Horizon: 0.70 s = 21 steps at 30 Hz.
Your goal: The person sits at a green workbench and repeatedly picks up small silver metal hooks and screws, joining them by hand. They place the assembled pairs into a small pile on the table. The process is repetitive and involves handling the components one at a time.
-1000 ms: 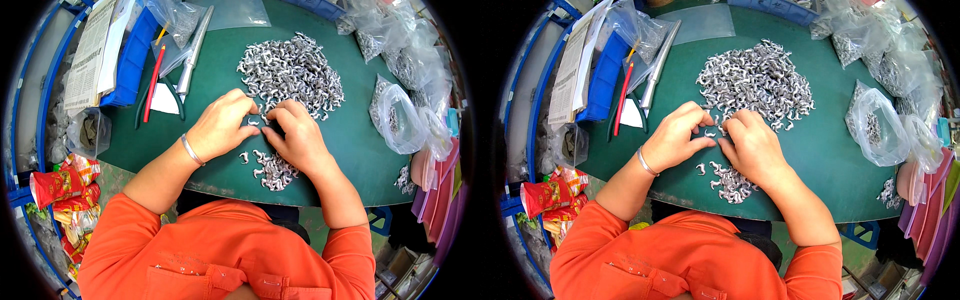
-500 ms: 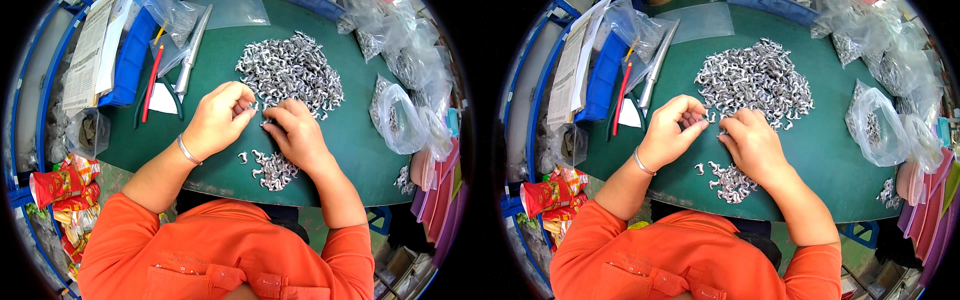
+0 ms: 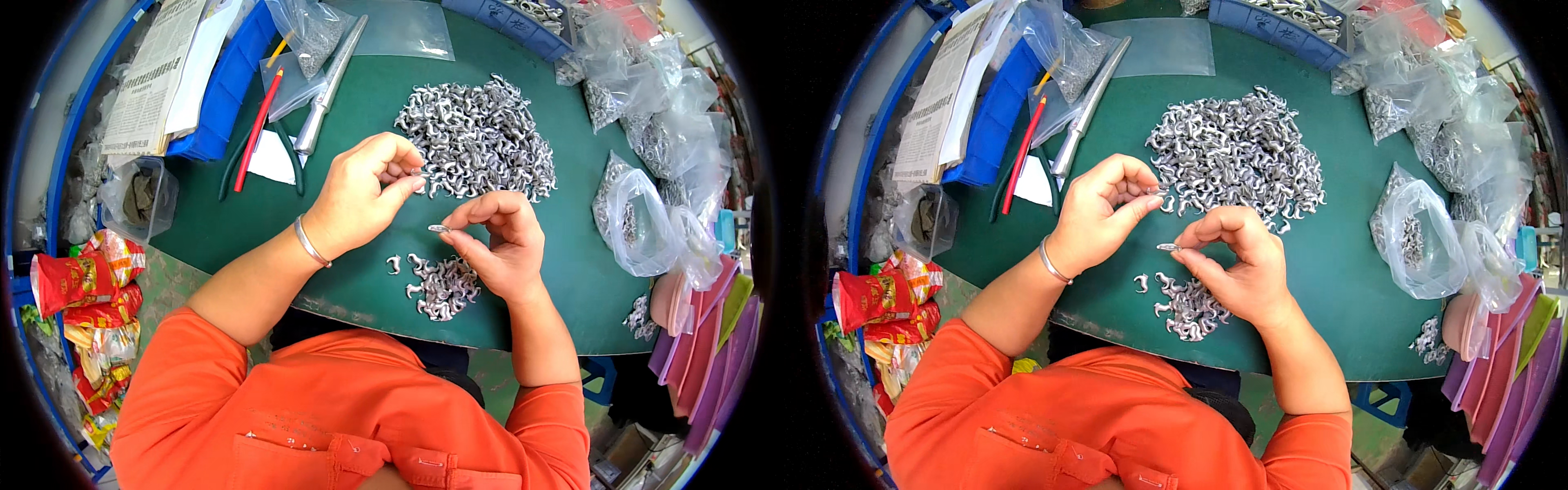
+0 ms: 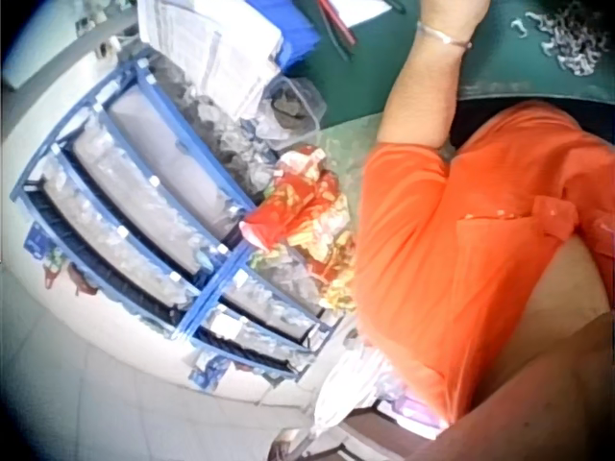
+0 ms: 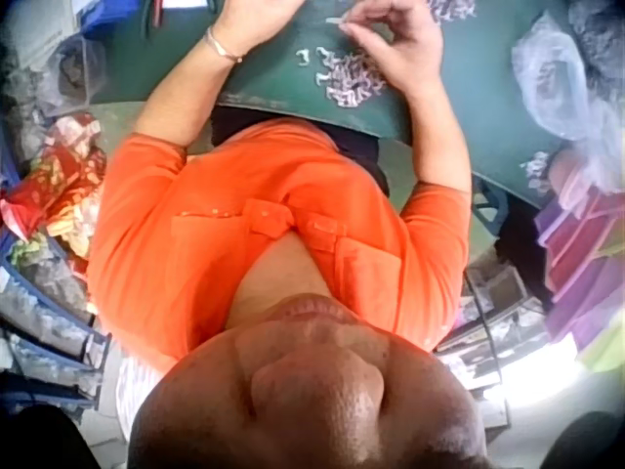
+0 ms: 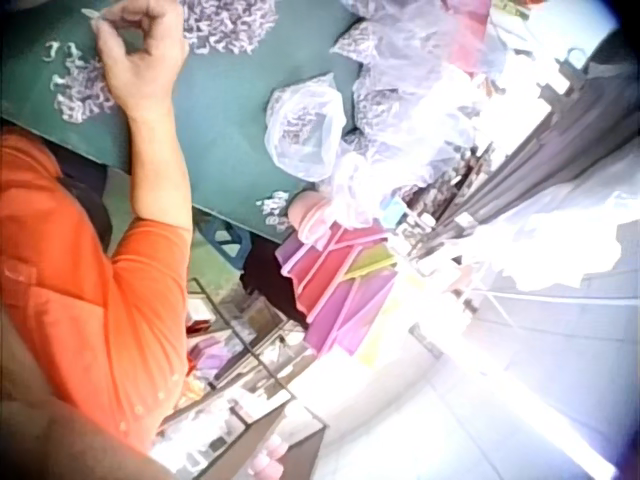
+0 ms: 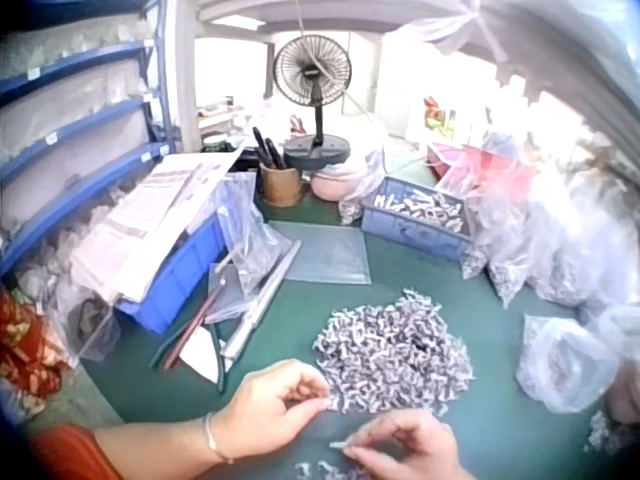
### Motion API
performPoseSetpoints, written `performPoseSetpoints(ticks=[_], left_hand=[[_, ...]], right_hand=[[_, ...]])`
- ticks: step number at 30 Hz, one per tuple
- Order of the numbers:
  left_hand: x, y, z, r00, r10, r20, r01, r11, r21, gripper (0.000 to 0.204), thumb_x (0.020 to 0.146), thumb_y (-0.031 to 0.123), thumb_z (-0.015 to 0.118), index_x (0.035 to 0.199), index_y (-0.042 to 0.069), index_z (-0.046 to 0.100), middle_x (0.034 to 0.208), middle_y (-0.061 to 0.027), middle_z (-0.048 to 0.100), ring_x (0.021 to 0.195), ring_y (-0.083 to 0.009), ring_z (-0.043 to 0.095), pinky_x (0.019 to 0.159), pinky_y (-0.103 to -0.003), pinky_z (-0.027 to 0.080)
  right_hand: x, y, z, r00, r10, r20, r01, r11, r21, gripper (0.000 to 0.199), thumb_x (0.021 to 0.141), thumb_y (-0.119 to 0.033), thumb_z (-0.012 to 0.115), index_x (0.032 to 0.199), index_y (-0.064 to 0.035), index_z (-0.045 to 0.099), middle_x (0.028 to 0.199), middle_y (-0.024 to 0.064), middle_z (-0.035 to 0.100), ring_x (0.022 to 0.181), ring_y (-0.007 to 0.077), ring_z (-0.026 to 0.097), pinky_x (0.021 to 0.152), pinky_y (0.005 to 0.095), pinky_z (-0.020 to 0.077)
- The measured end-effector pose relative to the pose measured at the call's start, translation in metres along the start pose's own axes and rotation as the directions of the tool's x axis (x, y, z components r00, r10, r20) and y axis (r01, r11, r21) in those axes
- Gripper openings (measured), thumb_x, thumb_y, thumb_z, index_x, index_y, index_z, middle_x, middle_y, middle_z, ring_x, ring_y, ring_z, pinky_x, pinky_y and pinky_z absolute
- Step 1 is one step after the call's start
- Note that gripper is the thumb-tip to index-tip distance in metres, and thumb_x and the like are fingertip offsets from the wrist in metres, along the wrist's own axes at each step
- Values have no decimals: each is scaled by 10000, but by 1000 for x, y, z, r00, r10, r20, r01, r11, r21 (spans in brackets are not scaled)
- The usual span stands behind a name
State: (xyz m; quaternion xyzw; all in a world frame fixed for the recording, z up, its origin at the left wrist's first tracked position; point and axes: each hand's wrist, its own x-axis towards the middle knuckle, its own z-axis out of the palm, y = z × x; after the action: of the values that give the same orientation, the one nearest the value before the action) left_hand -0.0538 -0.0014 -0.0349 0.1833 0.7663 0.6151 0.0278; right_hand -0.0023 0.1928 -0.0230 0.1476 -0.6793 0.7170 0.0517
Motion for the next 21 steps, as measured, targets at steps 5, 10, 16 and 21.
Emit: performPoseSetpoints(ticks=[5, 10, 16, 21], left_hand=[[-1, 4, 1, 1000, 8, -11, -9, 997, -75, 211, 846, -72, 664, 1025, 0, 579, 946, -48, 649, 893, -100, 649, 799, -242, 544], [-3, 9, 0, 1000, 0, -11, -2, 989, -145, 230, 831, -75, 678, 1025, -2, 579, 934, -58, 663, 885, -99, 653, 792, -242, 549], [-9, 12, 1, 997, 68, 39, -65, 995, -79, 204, 801, -30, 726, 964, 10, 612, 894, -56, 680, 818, -105, 667, 749, -246, 552], [-1, -2, 0, 978, 179, 104, -197, 959, 205, 207, 751, 38, 762, 905, 25, 623, 897, -87, 578, 694, -186, 618, 633, -303, 510]], right_hand=[[9, -8, -18, 901, -14, 435, 193, 909, -371, 130, 700, 45, 734, 786, -35, 679, 794, 68, 673, 753, 241, 651, 661, 329, 523], [12, -7, -15, 898, -66, 434, 239, 904, -356, 111, 760, 21, 725, 845, -22, 668, 832, 87, 655, 756, 224, 631, 662, 320, 513], [23, 1, -5, 976, -102, 192, 181, 869, -460, 90, 824, 31, 703, 903, 4, 672, 863, 78, 659, 767, 158, 655, 665, 274, 533], [64, -16, -33, 890, 445, 96, -414, 879, -237, 103, 877, -48, 687, 919, 45, 675, 811, 79, 683, 716, 147, 656, 670, 275, 549]])
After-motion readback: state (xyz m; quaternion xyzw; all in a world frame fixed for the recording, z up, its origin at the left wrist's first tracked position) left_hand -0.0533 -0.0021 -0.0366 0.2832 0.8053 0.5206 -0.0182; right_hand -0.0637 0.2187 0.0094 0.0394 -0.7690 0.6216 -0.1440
